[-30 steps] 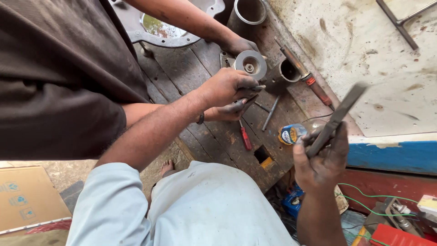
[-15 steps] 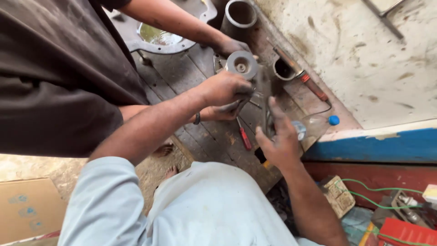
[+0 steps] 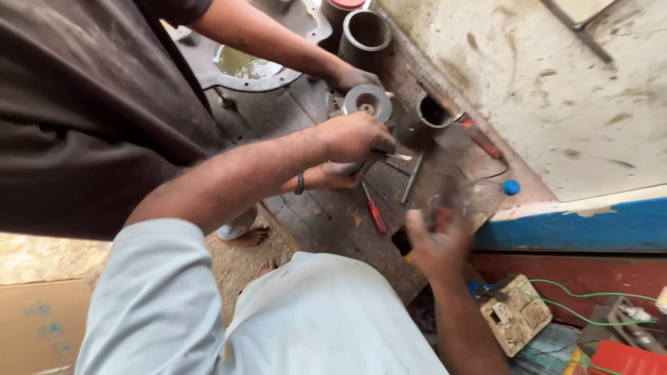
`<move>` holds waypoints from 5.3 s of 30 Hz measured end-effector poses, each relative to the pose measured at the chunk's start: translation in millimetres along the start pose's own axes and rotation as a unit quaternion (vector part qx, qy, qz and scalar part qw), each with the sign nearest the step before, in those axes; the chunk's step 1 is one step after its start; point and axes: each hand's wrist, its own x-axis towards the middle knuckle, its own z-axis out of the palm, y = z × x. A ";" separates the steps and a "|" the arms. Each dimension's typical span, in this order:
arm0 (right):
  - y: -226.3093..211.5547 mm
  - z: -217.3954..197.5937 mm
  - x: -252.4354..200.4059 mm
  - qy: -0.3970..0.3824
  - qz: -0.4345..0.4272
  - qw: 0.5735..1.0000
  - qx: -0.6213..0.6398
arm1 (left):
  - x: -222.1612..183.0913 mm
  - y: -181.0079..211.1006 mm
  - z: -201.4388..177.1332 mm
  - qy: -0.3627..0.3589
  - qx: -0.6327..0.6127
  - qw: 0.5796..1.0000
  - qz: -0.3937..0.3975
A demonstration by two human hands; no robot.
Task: Disassembling and repairing an automotive alternator on a workbench using hand tools.
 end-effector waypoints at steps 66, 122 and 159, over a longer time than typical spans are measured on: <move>205.1 87.2 -101.8 -0.017 0.280 0.957 -0.075 | -96.7 -17.7 291.1 -0.153 -0.054 0.966 -0.200; -31.8 -20.1 205.1 -0.277 -0.156 0.927 0.201 | -49.3 -2.1 -8.6 0.182 -0.097 0.964 -0.170; -64.5 49.2 187.0 -0.073 -0.034 0.850 0.521 | -17.3 15.3 -45.3 0.153 -0.381 0.909 -0.069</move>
